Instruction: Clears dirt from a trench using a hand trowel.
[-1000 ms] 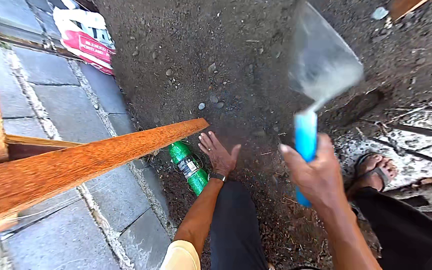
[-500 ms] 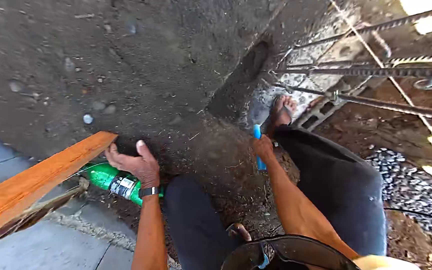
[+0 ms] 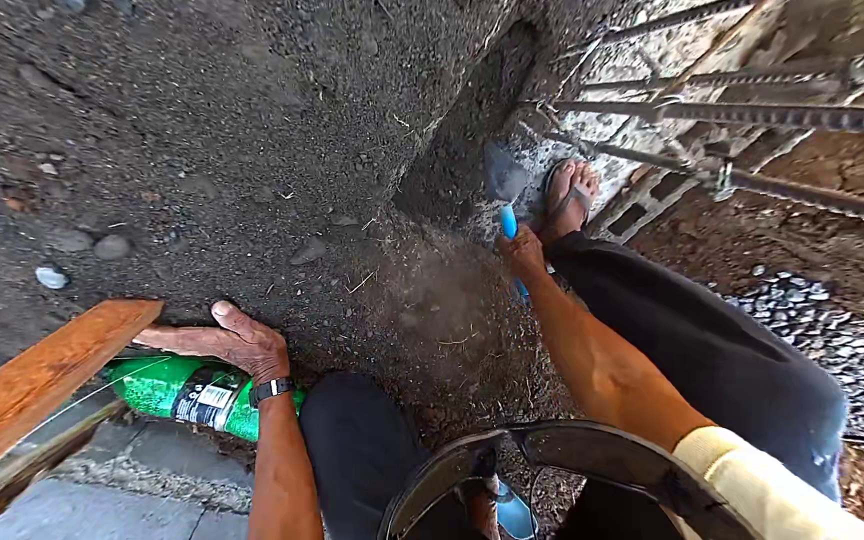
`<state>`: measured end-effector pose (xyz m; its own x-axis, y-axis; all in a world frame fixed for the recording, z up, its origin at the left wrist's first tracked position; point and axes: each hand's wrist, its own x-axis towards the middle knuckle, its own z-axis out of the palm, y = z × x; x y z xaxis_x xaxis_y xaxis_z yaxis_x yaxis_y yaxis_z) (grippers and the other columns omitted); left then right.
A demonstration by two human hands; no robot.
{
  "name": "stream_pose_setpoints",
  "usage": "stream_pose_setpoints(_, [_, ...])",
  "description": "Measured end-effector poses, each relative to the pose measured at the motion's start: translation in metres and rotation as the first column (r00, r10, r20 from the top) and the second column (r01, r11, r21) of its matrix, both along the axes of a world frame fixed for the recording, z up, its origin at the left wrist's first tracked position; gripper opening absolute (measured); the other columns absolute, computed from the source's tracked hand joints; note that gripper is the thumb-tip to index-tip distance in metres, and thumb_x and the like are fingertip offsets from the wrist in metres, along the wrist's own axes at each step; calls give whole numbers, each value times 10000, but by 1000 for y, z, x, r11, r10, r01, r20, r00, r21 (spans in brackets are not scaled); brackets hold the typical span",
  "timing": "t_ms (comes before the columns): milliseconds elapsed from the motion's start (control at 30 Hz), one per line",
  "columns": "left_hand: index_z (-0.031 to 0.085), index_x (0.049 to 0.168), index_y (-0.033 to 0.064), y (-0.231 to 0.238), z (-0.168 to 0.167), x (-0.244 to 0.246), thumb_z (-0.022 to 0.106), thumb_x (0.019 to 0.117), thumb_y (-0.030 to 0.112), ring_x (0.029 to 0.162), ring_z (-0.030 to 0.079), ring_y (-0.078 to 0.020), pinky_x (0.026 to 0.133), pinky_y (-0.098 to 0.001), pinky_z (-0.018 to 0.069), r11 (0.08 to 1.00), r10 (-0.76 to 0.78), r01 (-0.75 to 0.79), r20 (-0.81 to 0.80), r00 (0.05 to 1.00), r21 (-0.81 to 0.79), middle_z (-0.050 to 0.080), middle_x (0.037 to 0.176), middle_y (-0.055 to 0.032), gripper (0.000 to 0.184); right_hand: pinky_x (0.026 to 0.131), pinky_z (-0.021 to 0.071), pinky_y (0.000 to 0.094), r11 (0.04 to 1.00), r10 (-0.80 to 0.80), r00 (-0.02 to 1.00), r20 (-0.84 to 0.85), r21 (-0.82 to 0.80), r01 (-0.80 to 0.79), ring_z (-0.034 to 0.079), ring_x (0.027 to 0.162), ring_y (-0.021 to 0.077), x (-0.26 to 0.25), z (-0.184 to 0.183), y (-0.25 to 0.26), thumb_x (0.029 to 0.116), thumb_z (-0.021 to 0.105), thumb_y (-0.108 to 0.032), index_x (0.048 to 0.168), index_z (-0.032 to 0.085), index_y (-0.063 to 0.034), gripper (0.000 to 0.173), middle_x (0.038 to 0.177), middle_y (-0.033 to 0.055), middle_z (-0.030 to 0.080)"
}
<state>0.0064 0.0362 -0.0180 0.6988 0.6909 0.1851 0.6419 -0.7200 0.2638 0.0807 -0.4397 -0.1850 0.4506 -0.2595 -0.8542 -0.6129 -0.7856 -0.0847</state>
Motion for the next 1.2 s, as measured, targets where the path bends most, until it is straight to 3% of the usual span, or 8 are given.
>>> stream_pose_setpoints(167, [-10,1579,-139,-3,1,5,278,1011,679,1572,68,-429,1296,-498,34,999,25,-25,6,1000,-26,40,1652,-370,1037,868,510,700,998,11,999,-31,64,-9,681,1000,463,3,-14,-12,961,670,-330,1284,611,-22,450,1076,280,693])
stream_pose_setpoints(333, [10,1578,-143,-2,0,7,278,1013,675,1569,90,-421,1294,-500,51,1000,10,-9,30,999,-17,63,1649,-370,1029,835,522,697,988,142,982,-121,81,-133,689,970,472,10,-14,-6,976,657,-295,1287,613,-28,412,1077,290,690])
stream_pose_setpoints(567, [20,1576,-149,-3,-1,9,269,1008,681,1567,94,-426,1294,-492,54,1000,16,-16,38,999,-4,67,1646,-375,1036,938,493,694,951,295,930,-219,158,-265,660,1105,470,2,-26,28,995,648,-338,1298,617,-34,430,1155,288,683])
stream_pose_setpoints(833, [12,1571,-155,-5,1,10,261,1012,653,1571,78,-422,1294,-487,45,999,30,-29,28,999,-16,55,1649,-370,1014,853,497,708,952,266,915,-304,229,-201,665,1009,464,24,-42,39,895,754,-260,1202,663,-20,400,1078,282,686])
stream_pose_setpoints(1000, [-3,1572,-151,-6,0,9,255,1014,651,1572,74,-417,1293,-481,43,999,46,-46,20,999,-8,43,1651,-368,1010,780,520,675,955,283,893,-349,185,-231,678,941,444,34,-39,42,936,702,-292,1239,647,-44,395,1086,278,678])
stream_pose_setpoints(1133, [-9,1580,-136,-6,0,7,254,1001,690,1577,57,-405,1294,-478,29,998,60,-60,22,998,-5,28,1660,-354,1042,807,514,689,941,326,891,-314,193,-277,676,973,465,30,-34,42,941,704,-286,1245,641,-35,399,1098,288,679])
stream_pose_setpoints(1200, [6,1579,-138,-4,-1,10,245,998,689,1576,64,-404,1295,-482,37,999,54,-54,25,998,2,38,1657,-356,1038,866,496,727,916,398,858,-324,186,-355,661,1065,491,46,-30,33,953,692,-283,1273,646,-42,403,1155,300,676])
